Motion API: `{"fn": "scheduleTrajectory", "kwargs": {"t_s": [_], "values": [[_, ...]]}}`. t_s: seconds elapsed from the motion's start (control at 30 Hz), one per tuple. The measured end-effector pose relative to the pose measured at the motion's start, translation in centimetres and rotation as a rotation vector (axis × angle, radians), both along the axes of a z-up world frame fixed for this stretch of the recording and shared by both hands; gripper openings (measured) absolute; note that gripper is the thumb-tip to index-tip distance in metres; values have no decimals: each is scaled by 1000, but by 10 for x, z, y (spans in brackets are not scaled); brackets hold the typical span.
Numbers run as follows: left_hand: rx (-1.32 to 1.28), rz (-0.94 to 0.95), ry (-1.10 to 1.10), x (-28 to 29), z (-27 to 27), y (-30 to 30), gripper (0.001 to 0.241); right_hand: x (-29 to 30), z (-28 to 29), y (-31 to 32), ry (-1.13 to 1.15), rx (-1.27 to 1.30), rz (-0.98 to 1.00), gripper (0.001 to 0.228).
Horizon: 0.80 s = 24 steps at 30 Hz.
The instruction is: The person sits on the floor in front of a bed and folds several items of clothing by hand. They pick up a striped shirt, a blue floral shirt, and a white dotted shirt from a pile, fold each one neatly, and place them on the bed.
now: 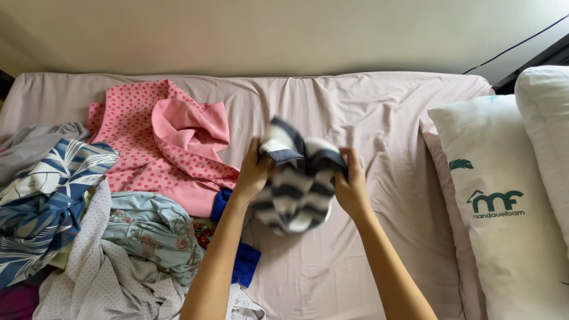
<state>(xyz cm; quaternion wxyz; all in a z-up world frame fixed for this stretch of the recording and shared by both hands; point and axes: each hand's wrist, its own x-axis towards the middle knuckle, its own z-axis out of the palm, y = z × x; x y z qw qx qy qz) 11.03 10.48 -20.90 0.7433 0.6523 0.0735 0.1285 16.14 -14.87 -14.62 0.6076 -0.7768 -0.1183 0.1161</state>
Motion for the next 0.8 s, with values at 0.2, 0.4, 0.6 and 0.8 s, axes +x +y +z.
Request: {"fn": "scheduleTrajectory", "kwargs": {"t_s": [0.2, 0.4, 0.6, 0.8], "values": [[187, 25, -363, -25, 126, -35, 41, -17, 98, 21, -579, 356, 105, 50], [134, -133, -450, -54, 140, -38, 55, -45, 98, -4, -941, 174, 209, 59], [422, -246, 211, -142, -12, -13, 45, -103, -9, -73, -766, -228, 253, 51], [531, -383, 343, -269, -124, -37, 51, -192, -130, -164, -469, -533, 527, 43]]}}
